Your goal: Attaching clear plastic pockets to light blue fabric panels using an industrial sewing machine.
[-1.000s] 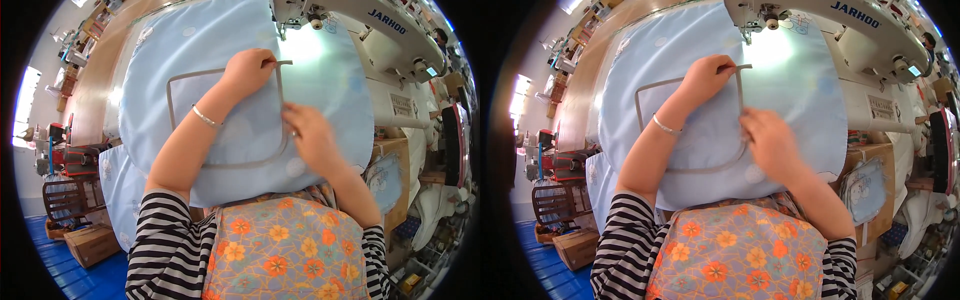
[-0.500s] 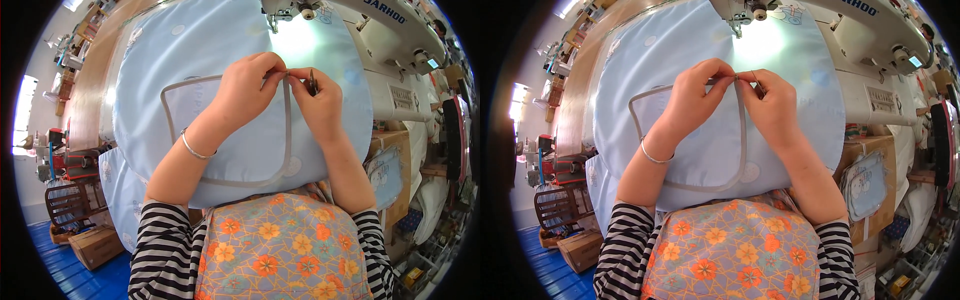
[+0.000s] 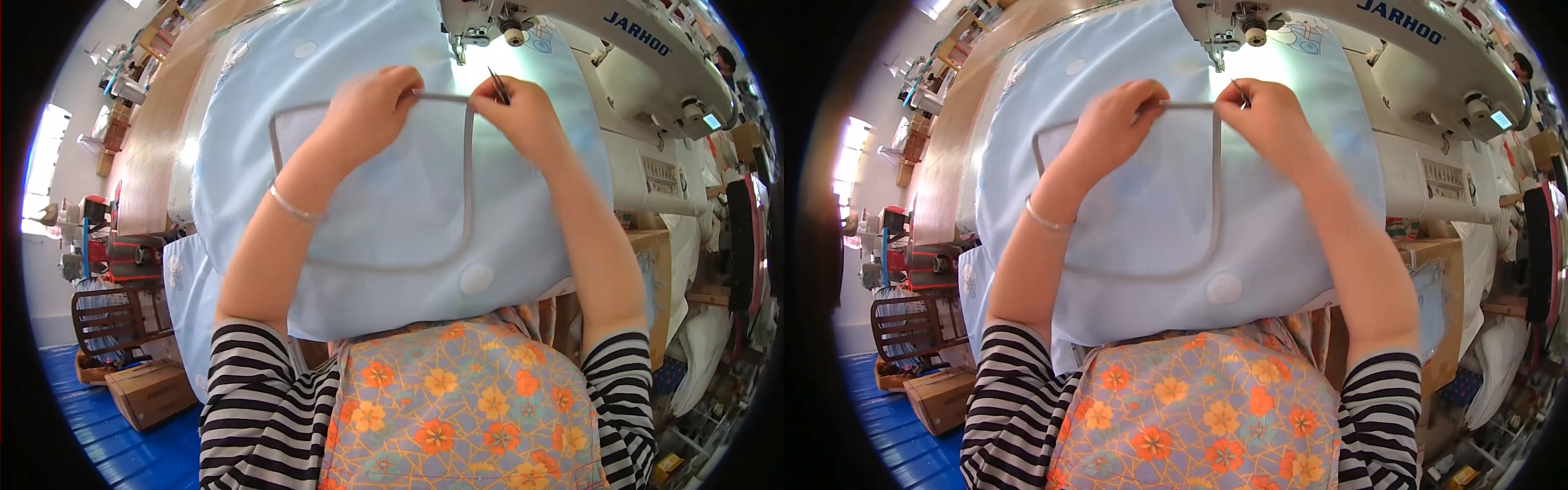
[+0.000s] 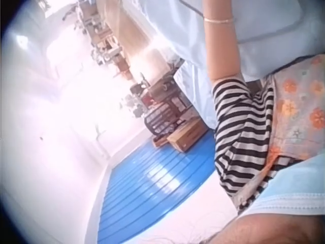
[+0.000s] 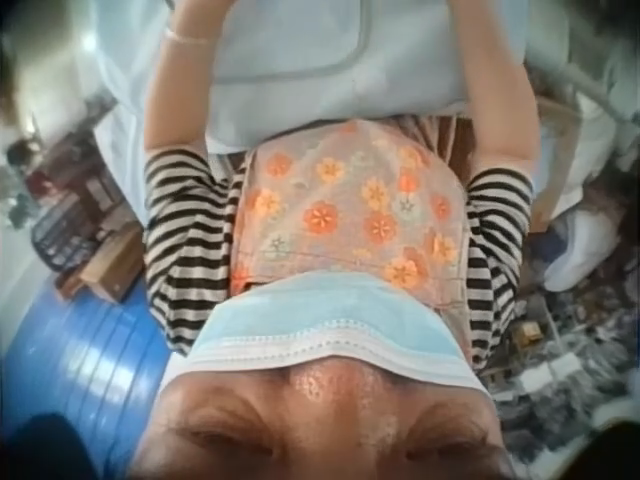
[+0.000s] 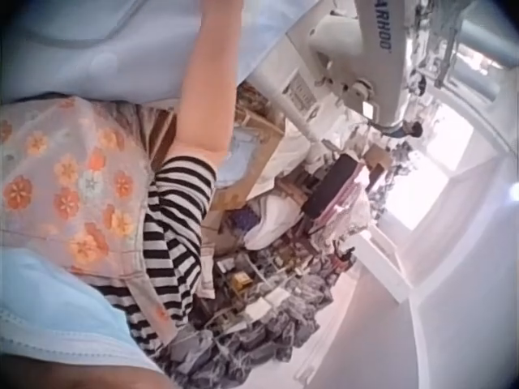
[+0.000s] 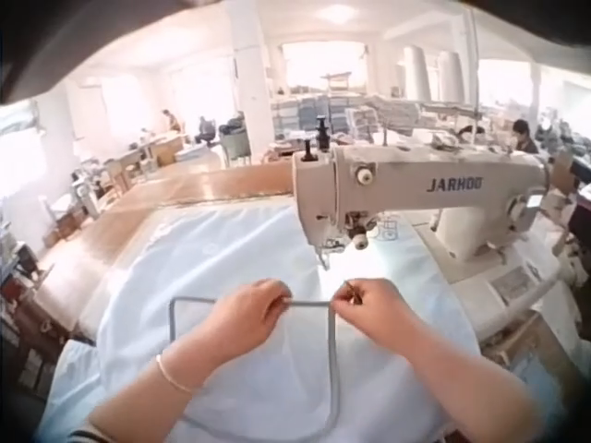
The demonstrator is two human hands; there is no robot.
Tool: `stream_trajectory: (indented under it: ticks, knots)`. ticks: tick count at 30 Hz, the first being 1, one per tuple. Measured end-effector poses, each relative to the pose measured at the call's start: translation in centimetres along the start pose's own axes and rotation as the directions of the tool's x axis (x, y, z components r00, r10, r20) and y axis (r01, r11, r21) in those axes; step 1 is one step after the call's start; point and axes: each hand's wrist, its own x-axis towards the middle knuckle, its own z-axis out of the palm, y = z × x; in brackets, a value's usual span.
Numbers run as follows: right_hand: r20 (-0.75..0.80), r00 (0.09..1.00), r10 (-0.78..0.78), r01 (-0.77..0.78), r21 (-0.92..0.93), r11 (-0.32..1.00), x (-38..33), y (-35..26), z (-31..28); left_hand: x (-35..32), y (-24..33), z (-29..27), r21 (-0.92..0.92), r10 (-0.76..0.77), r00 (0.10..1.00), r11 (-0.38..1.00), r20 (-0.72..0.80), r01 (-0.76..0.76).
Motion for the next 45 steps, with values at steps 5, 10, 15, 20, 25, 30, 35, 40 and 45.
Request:
stream_trajectory:
  ticks: [5,10,15,20,25,30,35,40,45]
  knots:
    - [-0.021,1.000,0.016,-0.021,-0.243,0.970,6.6,3.5,0.4,3.8,-1.4,3.5,0.234,0.268,0.963,0.935,0.029,-0.267]
    - [-0.097,0.976,-0.197,0.110,-0.562,0.820,7.9,5.6,1.2,3.6,-2.0,7.3,0.298,0.415,0.905,0.879,-0.090,-0.373]
    - [0.045,0.918,-0.393,0.339,-0.603,0.723,4.6,4.9,0.2,3.3,-1.1,7.6,0.348,0.376,0.924,0.877,-0.065,-0.333]
    - [0.091,0.882,-0.463,0.403,-0.655,0.639,4.5,5.3,-0.2,4.0,-1.1,8.0,0.305,0.337,0.934,0.908,-0.121,-0.288]
    - [0.038,0.924,-0.380,0.324,-0.603,0.729,2.8,4.7,-0.8,4.2,-1.3,7.9,0.277,0.330,0.934,0.918,-0.137,-0.284]
    - [0.091,0.938,-0.335,0.321,-0.598,0.734,1.3,3.7,-1.4,4.7,-1.7,7.9,0.294,0.345,0.927,0.910,-0.147,-0.292]
    - [0.149,0.935,-0.322,0.353,-0.484,0.801,-1.1,2.1,-1.2,4.0,-1.1,7.9,0.256,0.337,0.933,0.920,-0.127,-0.297]
    - [0.321,0.877,-0.358,0.480,-0.544,0.688,-2.9,1.4,-0.1,4.0,-1.4,7.6,0.227,0.294,0.947,0.939,-0.128,-0.261]
    - [0.290,0.867,-0.404,0.496,-0.577,0.649,-2.5,1.9,0.4,4.1,-2.0,6.4,0.168,0.272,0.961,0.951,-0.053,-0.260]
